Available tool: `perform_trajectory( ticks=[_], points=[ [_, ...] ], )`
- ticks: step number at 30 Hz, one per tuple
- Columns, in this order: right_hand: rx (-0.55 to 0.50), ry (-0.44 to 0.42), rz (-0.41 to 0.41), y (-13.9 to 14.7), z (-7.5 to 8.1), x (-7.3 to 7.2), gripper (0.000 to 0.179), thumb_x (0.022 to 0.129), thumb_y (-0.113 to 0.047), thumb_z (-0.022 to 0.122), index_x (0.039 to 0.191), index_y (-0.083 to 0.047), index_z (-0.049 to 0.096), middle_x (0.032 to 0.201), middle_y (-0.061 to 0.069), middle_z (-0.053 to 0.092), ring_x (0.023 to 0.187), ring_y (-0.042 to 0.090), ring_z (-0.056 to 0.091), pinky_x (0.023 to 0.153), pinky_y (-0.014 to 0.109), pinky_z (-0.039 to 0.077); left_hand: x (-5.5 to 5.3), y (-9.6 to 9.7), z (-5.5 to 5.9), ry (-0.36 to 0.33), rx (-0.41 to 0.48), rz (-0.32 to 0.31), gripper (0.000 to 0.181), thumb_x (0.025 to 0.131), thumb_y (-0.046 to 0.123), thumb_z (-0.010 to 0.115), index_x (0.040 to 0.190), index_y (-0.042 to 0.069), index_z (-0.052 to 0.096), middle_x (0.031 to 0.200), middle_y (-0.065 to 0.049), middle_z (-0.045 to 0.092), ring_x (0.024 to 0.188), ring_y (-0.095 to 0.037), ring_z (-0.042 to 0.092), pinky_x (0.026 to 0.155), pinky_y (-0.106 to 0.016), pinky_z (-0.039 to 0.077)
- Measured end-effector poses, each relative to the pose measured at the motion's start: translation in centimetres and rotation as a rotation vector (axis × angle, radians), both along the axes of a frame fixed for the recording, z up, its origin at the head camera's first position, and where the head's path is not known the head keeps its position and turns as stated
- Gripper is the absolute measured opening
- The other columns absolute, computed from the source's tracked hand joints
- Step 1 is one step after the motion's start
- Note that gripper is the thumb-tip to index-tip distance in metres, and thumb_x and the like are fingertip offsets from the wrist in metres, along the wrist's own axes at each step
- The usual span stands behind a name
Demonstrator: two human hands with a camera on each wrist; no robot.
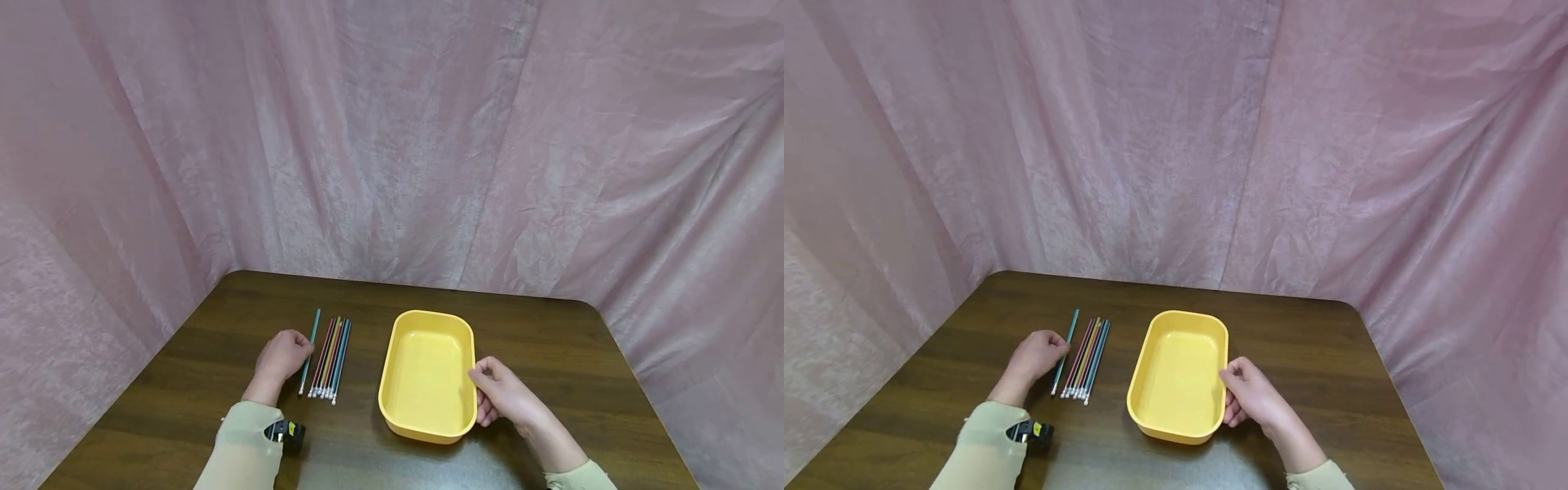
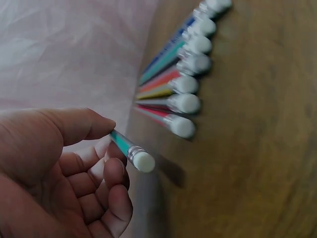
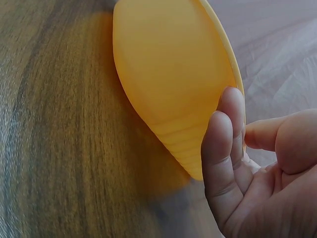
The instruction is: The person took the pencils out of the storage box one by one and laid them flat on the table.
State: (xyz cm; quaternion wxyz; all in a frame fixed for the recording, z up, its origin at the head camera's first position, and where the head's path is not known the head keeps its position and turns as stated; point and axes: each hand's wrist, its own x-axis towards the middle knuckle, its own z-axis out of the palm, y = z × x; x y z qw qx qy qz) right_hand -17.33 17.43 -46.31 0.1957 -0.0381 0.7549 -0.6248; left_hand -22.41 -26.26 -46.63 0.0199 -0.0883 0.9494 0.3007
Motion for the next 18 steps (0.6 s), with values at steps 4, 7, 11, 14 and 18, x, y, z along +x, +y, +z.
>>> perform_trajectory(
  ticks=[4, 7, 11, 14, 18],
  points=[
    [-0.002, 0.001, 0.005, 0.0, -0.1, -0.1, 0.022, 0.117, -0.019, 0.051, 0.120, 0.002, 0.044, 0.067, 0.009, 0.059, 0.051, 0.016, 0.061, 0.049, 0.029, 0.054, -0.3, -0.3, -0.9, -0.013, -0.015, 0.001, 0.018, 0.101, 0.022, 0.070, 0.096, 0.006, 0.074, 0.092, -0.008, 0.070, 0.083, -0.027, 0.063, 0.078, -0.045, 0.051],
    [-0.002, 0.001, 0.008, 0.0, -0.2, -0.1, 0.023, 0.117, -0.019, 0.051, 0.122, 0.003, 0.044, 0.067, 0.009, 0.059, 0.051, 0.016, 0.061, 0.050, 0.029, 0.054, -0.3, -0.3, -1.2, -0.012, -0.026, 0.012, 0.017, 0.100, 0.022, 0.070, 0.094, 0.007, 0.074, 0.089, -0.007, 0.069, 0.081, -0.026, 0.062, 0.074, -0.043, 0.049],
    [-0.007, -0.001, 0.007, 0.1, -0.2, -0.2, 0.023, 0.118, -0.019, 0.050, 0.122, 0.003, 0.044, 0.067, 0.009, 0.060, 0.051, 0.016, 0.061, 0.049, 0.029, 0.054, -0.3, 0.1, -1.1, -0.017, -0.041, 0.023, 0.017, 0.100, 0.022, 0.069, 0.088, 0.009, 0.071, 0.084, -0.006, 0.065, 0.077, -0.025, 0.061, 0.068, -0.040, 0.046],
    [-0.009, -0.002, 0.006, 0.1, -0.2, -0.2, 0.023, 0.118, -0.019, 0.050, 0.122, 0.003, 0.044, 0.067, 0.009, 0.059, 0.051, 0.016, 0.061, 0.049, 0.029, 0.054, -0.4, 0.3, -1.2, -0.026, -0.058, 0.033, 0.020, 0.100, 0.022, 0.069, 0.083, 0.012, 0.067, 0.080, -0.006, 0.062, 0.075, -0.025, 0.059, 0.066, -0.040, 0.044],
    [-0.003, -0.003, 0.001, 0.1, -0.1, -0.2, 0.023, 0.117, -0.019, 0.050, 0.122, 0.003, 0.044, 0.067, 0.009, 0.059, 0.051, 0.016, 0.061, 0.049, 0.030, 0.054, -0.8, 0.5, -1.5, -0.033, -0.085, 0.044, 0.021, 0.099, 0.024, 0.069, 0.080, 0.013, 0.066, 0.078, -0.005, 0.062, 0.075, -0.025, 0.060, 0.065, -0.041, 0.044]
  ],
)
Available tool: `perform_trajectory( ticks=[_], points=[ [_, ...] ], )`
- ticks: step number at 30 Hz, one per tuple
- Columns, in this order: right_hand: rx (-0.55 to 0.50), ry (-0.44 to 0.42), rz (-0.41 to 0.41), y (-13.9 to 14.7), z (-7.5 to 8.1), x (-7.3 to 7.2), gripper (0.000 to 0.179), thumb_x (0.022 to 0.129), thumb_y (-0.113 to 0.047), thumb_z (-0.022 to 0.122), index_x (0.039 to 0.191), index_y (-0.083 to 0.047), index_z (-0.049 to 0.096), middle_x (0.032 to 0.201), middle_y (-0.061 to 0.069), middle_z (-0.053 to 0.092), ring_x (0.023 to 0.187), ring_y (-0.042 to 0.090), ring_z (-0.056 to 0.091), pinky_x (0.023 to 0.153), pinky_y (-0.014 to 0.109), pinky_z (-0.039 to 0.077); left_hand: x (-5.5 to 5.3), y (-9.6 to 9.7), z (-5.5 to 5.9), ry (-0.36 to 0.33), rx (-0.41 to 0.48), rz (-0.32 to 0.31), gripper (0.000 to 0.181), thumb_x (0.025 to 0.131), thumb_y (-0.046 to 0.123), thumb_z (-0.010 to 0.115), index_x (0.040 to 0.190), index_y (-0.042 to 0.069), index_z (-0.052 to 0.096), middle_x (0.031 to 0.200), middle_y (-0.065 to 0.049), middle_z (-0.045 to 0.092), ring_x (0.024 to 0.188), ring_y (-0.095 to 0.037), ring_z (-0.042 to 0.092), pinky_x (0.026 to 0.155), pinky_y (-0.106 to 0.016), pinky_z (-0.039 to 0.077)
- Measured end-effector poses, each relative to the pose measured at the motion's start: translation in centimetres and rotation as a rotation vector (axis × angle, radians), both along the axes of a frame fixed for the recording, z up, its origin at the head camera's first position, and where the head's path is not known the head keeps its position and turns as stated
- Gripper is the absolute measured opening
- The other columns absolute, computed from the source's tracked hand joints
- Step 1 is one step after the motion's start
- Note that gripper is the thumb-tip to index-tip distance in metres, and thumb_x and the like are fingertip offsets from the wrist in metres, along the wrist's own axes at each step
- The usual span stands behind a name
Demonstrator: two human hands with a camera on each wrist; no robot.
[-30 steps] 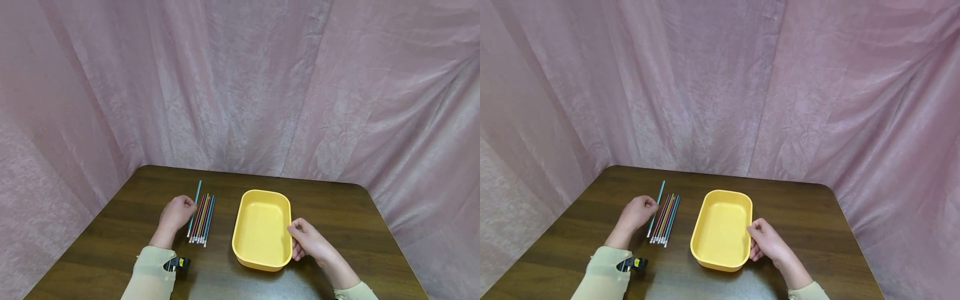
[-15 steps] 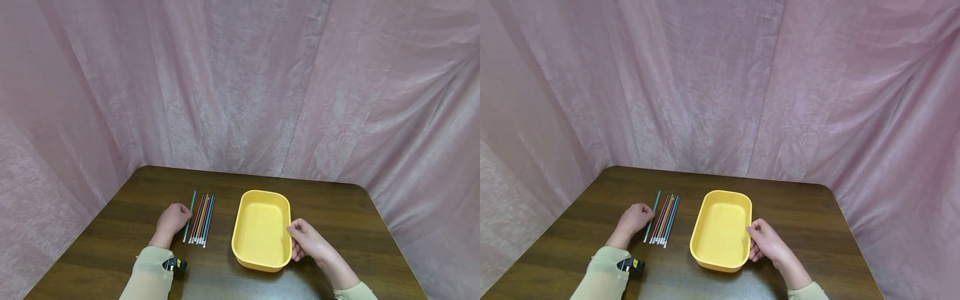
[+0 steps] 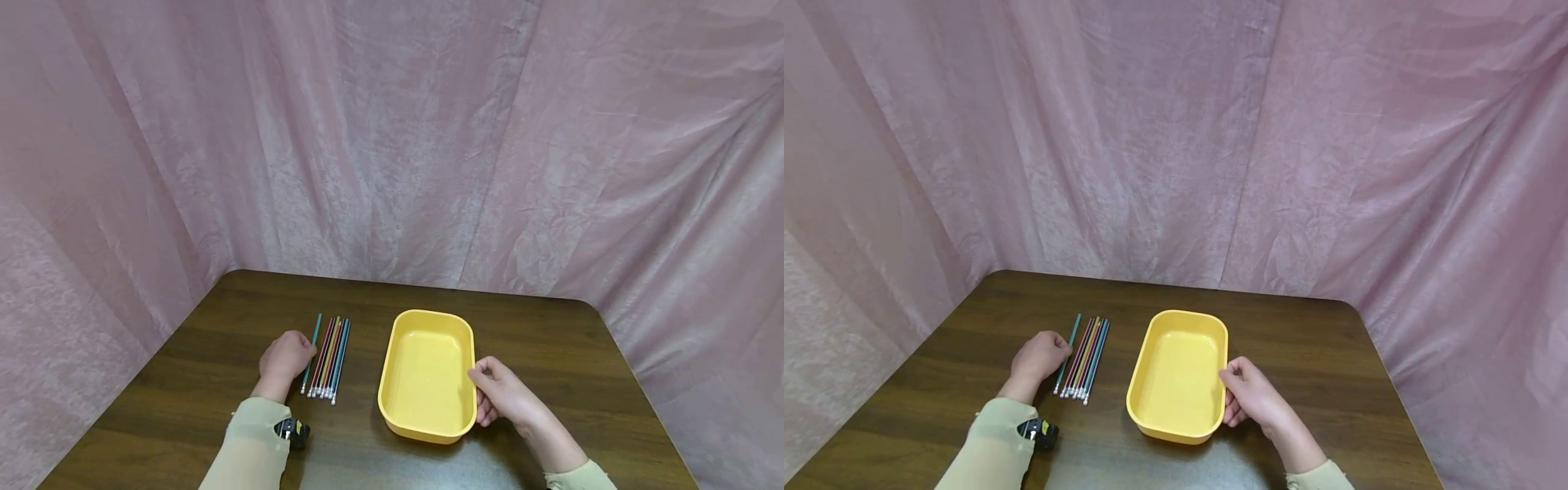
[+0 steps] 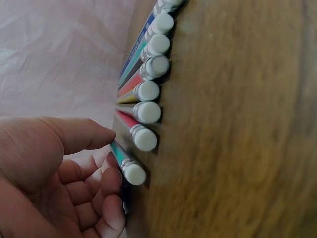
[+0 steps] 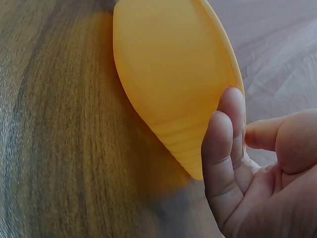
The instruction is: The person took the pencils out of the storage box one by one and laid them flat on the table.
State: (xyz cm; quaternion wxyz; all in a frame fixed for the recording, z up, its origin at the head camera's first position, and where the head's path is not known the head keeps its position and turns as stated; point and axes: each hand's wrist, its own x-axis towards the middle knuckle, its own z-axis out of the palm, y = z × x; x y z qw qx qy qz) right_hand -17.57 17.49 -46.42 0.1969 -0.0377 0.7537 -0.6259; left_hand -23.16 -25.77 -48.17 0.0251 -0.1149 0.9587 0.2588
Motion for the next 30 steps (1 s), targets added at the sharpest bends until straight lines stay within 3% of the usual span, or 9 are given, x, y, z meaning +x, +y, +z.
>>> perform_trajectory(
  ticks=[16, 23, 30],
  points=[
    [0.000, 0.004, -0.001, 0.0, 0.2, -0.1, 0.023, 0.117, -0.019, 0.051, 0.121, 0.003, 0.044, 0.067, 0.009, 0.059, 0.051, 0.016, 0.061, 0.049, 0.029, 0.054, 0.2, 1.3, 0.5, 0.047, -0.019, -0.026, 0.030, 0.101, 0.019, 0.067, 0.072, 0.011, 0.065, 0.070, -0.003, 0.060, 0.067, -0.022, 0.056, 0.063, -0.039, 0.044],
    [-0.003, 0.004, 0.004, 0.0, 0.2, 0.0, 0.024, 0.117, -0.019, 0.051, 0.121, 0.004, 0.044, 0.068, 0.009, 0.060, 0.052, 0.016, 0.061, 0.050, 0.029, 0.054, 0.2, 1.6, 0.5, 0.047, 0.004, -0.035, 0.042, 0.101, 0.017, 0.067, 0.062, 0.013, 0.053, 0.061, 0.000, 0.045, 0.061, -0.020, 0.045, 0.061, -0.036, 0.037],
    [-0.007, 0.005, 0.010, 0.0, 0.2, 0.0, 0.024, 0.117, -0.018, 0.050, 0.122, 0.004, 0.044, 0.068, 0.009, 0.060, 0.052, 0.015, 0.061, 0.050, 0.029, 0.054, 0.2, 1.6, 0.5, 0.042, 0.003, -0.040, 0.039, 0.103, 0.019, 0.069, 0.066, 0.013, 0.058, 0.066, -0.002, 0.053, 0.065, -0.021, 0.051, 0.064, -0.037, 0.040]
  ],
)
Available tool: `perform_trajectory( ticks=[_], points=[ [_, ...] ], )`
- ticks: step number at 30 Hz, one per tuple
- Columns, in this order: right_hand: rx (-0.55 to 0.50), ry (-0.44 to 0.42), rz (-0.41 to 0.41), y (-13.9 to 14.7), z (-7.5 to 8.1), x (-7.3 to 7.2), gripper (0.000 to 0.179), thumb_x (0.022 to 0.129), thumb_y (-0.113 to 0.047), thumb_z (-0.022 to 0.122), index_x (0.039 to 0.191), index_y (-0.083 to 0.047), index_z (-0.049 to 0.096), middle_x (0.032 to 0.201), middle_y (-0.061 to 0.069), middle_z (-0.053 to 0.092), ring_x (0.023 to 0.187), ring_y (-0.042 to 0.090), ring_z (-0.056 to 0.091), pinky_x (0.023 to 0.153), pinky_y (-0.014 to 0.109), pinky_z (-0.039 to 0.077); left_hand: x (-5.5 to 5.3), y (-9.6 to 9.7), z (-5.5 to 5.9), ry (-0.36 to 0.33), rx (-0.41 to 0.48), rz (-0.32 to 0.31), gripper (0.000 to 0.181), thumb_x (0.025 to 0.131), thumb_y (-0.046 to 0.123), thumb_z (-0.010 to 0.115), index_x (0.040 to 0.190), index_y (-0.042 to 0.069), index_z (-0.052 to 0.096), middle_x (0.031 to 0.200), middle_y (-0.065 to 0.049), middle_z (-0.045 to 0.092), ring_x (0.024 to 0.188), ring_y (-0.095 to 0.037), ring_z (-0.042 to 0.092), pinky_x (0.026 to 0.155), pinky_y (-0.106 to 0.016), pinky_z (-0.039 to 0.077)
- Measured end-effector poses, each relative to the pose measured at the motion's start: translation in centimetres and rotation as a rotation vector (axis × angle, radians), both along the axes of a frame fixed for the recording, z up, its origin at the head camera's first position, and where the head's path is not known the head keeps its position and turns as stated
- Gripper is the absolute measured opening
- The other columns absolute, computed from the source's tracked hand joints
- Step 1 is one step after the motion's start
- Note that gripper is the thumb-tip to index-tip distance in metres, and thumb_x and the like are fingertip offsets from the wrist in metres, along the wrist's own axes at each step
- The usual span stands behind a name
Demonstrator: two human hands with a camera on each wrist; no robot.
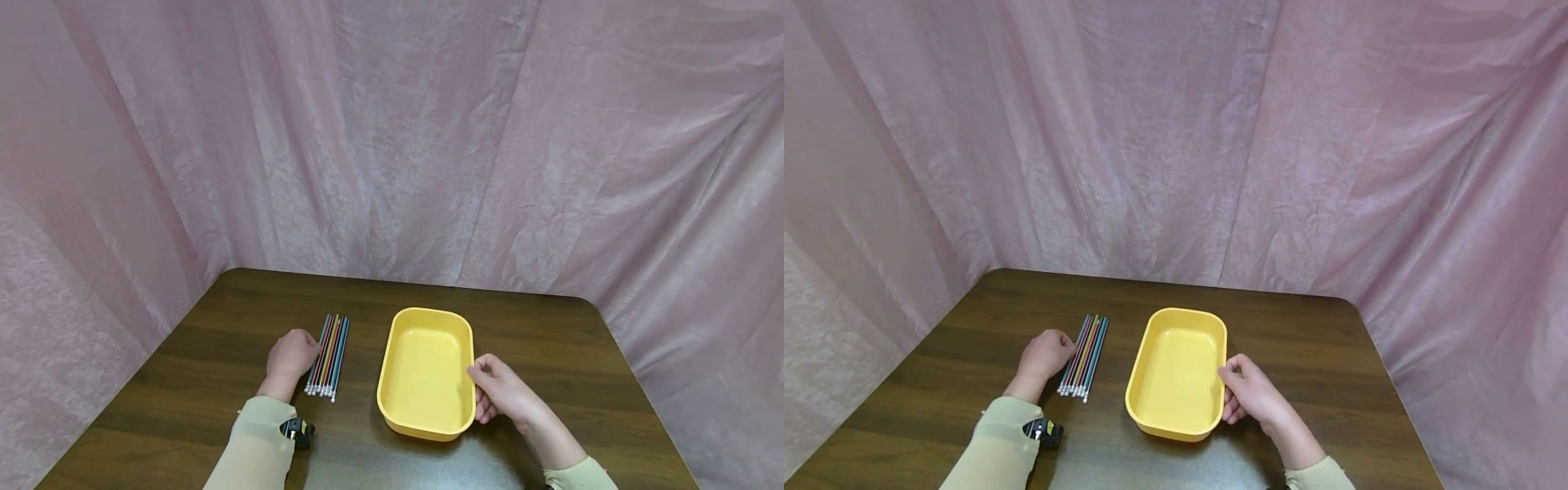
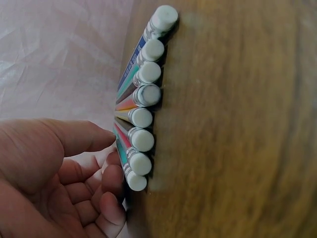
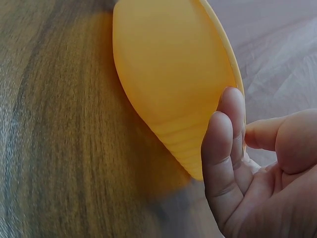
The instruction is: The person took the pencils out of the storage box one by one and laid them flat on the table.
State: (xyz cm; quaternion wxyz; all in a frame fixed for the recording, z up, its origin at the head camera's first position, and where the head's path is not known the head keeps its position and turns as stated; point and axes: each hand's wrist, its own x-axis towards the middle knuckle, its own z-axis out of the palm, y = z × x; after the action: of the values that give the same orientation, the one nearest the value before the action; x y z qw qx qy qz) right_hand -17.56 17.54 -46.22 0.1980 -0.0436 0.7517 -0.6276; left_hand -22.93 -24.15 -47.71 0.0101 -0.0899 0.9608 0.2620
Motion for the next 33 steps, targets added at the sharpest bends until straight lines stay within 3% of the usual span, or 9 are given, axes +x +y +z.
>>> perform_trajectory(
  ticks=[4, 10, 22, 33],
  points=[
    [-0.005, 0.001, 0.003, -0.06, -0.09, 0.12, 0.025, 0.117, -0.019, 0.051, 0.121, 0.004, 0.044, 0.068, 0.008, 0.060, 0.052, 0.015, 0.061, 0.050, 0.028, 0.054, -0.08, -0.06, -0.02, -0.007, -0.007, 0.002, 0.042, 0.103, 0.020, 0.070, 0.065, 0.013, 0.057, 0.064, -0.002, 0.050, 0.064, -0.021, 0.049, 0.063, -0.037, 0.040],
    [-0.008, 0.005, 0.007, 0.01, -0.13, 0.11, 0.023, 0.117, -0.020, 0.052, 0.119, 0.002, 0.044, 0.068, 0.009, 0.060, 0.052, 0.015, 0.061, 0.050, 0.029, 0.054, -0.13, -0.09, -0.04, -0.028, 0.009, 0.004, 0.034, 0.106, 0.022, 0.070, 0.074, 0.010, 0.066, 0.073, -0.005, 0.060, 0.069, -0.023, 0.055, 0.067, -0.038, 0.043],
    [0.002, -0.008, -0.018, 0.52, -0.07, 0.04, 0.026, 0.116, -0.021, 0.054, 0.122, 0.002, 0.044, 0.071, 0.009, 0.059, 0.052, 0.016, 0.061, 0.050, 0.029, 0.054, -0.11, 0.09, 0.09, -0.021, 0.024, -0.006, 0.028, 0.103, 0.019, 0.068, 0.078, 0.007, 0.069, 0.077, -0.006, 0.064, 0.073, -0.024, 0.059, 0.070, -0.041, 0.047],
    [-0.006, -0.020, -0.026, 0.83, -0.12, 0.00, 0.038, 0.118, -0.029, 0.054, 0.129, 0.006, 0.043, 0.078, 0.009, 0.057, 0.054, 0.015, 0.063, 0.051, 0.029, 0.055, -0.16, 0.00, 0.09, -0.012, 0.025, -0.013, 0.024, 0.103, 0.019, 0.070, 0.084, 0.003, 0.072, 0.081, -0.008, 0.067, 0.076, -0.026, 0.061, 0.076, -0.047, 0.052]
  ],
)
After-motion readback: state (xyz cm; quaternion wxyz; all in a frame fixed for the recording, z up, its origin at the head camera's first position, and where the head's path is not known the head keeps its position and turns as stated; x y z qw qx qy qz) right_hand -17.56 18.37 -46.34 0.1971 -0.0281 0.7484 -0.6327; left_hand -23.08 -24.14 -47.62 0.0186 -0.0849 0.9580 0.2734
